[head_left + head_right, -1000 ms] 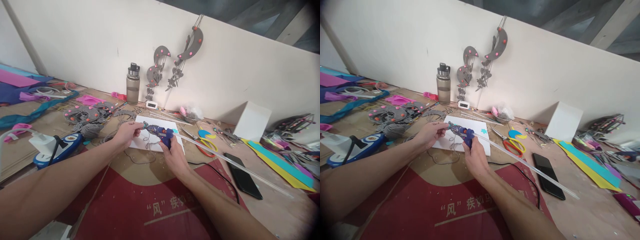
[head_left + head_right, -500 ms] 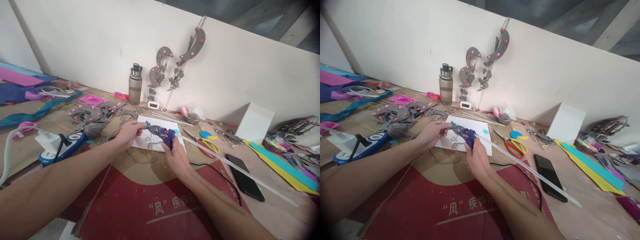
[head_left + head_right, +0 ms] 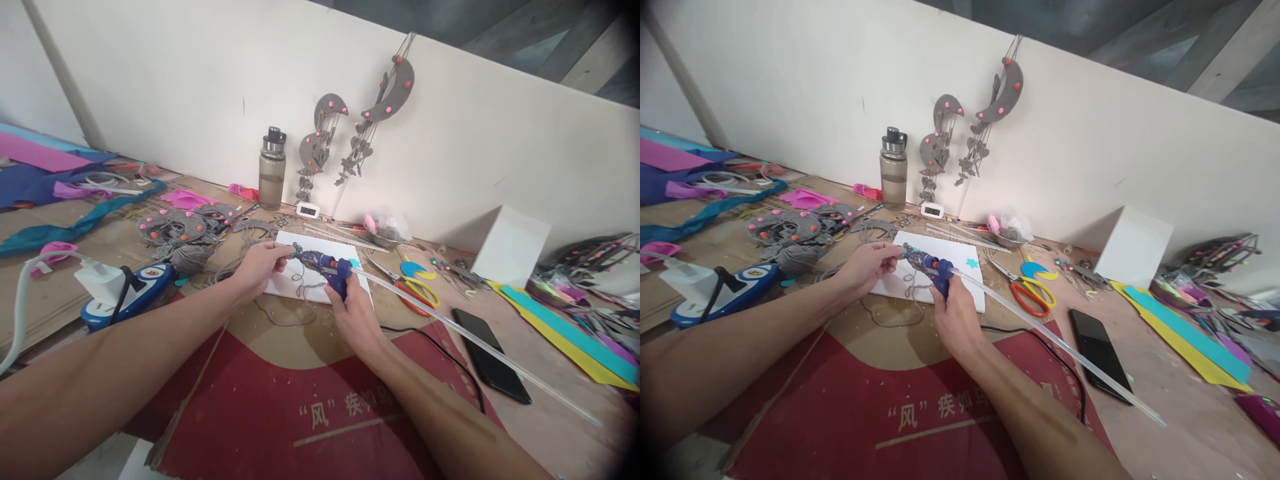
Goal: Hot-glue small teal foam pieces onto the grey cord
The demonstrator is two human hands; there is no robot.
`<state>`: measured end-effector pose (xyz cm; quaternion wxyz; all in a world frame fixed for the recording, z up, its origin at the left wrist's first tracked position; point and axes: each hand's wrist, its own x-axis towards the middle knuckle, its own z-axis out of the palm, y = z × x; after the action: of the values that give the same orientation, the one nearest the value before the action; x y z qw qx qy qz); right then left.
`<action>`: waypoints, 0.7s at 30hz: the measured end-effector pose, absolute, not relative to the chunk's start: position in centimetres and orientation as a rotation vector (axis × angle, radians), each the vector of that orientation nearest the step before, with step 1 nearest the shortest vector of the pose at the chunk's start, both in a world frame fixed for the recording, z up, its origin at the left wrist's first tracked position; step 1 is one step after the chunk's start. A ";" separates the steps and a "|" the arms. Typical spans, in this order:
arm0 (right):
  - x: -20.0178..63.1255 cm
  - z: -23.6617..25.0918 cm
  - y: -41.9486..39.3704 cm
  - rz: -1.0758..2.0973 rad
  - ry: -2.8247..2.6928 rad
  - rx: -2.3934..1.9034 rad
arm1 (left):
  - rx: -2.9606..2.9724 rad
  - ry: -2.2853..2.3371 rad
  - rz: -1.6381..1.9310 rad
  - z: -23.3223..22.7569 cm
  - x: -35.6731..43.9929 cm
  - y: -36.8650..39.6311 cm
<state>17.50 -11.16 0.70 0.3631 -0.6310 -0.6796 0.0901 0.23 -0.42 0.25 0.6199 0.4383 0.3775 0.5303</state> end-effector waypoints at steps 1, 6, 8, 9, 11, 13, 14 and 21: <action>17.5 0.7 -11.2 0.234 -1.751 -1.621 | 1.008 0.866 1.220 0.2 0.2 -0.4; 17.5 0.7 -11.1 0.228 -1.741 -1.633 | 1.004 0.865 1.216 0.1 0.2 -0.4; 17.5 0.6 -11.1 0.205 -1.747 -1.627 | 0.997 0.870 1.219 0.2 0.2 -0.4; 17.5 0.5 -11.1 0.194 -1.755 -1.624 | 0.993 0.873 1.222 0.2 0.2 -0.4; 17.6 0.4 -11.0 0.162 -1.772 -1.626 | 0.995 0.874 1.227 0.2 0.3 -0.4; 17.7 0.4 -10.9 0.115 -1.803 -1.635 | 1.002 0.875 1.225 0.2 0.3 -0.3; 17.7 0.4 -11.0 0.089 -1.827 -1.635 | 1.005 0.878 1.224 0.2 0.3 -0.3; 17.8 1.2 -11.6 -0.011 -1.960 -1.596 | 0.929 0.869 1.232 0.2 0.2 -0.1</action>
<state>17.76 -11.62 1.21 0.3022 -0.6019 -0.7392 -0.0043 0.20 -0.07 0.24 0.6329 0.4061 0.3797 0.5388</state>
